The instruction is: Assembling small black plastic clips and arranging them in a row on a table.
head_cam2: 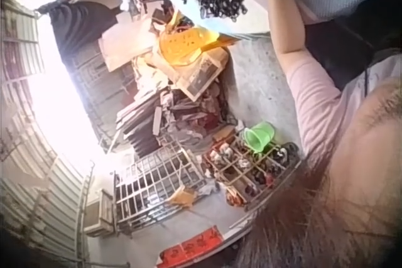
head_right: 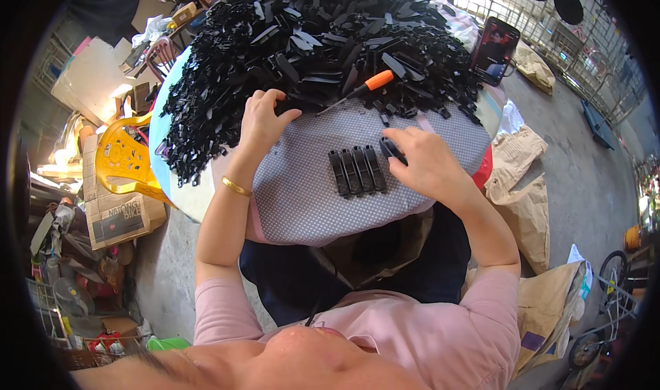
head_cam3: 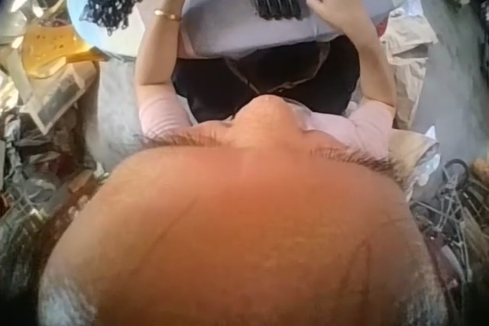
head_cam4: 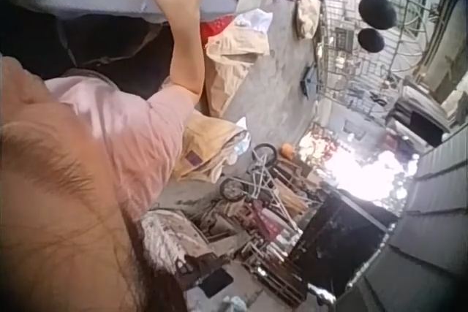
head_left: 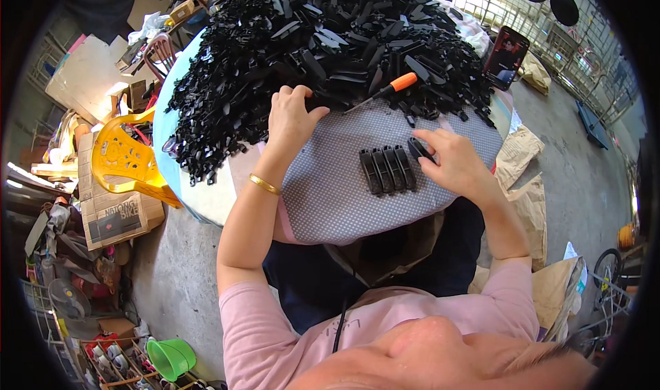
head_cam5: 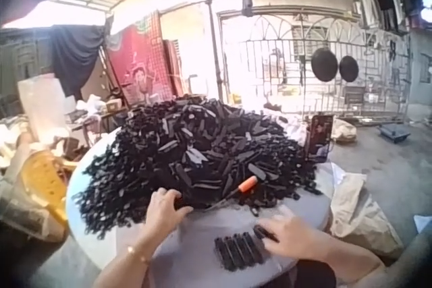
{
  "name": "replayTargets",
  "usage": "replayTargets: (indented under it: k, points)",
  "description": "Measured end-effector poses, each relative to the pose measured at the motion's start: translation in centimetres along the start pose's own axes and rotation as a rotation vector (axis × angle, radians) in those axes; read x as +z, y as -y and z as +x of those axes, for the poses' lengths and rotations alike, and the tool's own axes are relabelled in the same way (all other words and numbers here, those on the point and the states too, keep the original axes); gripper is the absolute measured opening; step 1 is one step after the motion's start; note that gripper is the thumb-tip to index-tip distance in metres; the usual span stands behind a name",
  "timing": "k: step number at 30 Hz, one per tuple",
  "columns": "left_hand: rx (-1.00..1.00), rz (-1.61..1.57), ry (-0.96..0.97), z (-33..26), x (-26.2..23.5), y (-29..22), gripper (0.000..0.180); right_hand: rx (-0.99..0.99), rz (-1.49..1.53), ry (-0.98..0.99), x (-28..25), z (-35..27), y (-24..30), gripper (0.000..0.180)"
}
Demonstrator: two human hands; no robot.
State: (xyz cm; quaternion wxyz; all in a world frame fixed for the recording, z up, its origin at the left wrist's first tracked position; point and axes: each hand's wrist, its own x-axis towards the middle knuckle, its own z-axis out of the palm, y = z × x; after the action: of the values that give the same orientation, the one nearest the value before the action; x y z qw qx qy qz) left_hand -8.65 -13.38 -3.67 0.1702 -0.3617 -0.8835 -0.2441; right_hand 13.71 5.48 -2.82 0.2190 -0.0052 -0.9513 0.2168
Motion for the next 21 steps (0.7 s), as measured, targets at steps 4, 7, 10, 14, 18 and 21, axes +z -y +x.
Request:
replayTargets:
  k: [4,7,10,14,18,21]
  points:
    - [0.195,0.05,-0.089,0.1,0.8,-1.0,0.043,0.034,0.06,0.052,0.4,-0.9,0.6,0.035]
    - [0.313,0.073,-0.135,0.4,1.8,-0.7,0.042,0.019,0.114,0.071,0.9,-1.1,1.1,0.031]
    - [0.345,0.072,-0.122,0.4,2.2,-0.7,0.036,0.05,0.21,0.159,0.0,-0.8,1.1,0.029]
    - [0.364,0.134,-0.033,0.4,1.7,-1.4,0.031,0.031,0.195,-0.012,-0.6,0.4,-1.8,0.02]
    - [0.391,0.138,-0.067,0.1,1.5,-1.6,0.026,0.058,0.013,-0.162,0.0,2.9,-4.6,0.014]
    - [0.316,-0.07,-0.119,-0.2,1.2,-1.7,0.024,0.008,-0.054,-0.156,1.4,4.3,-5.6,0.013]
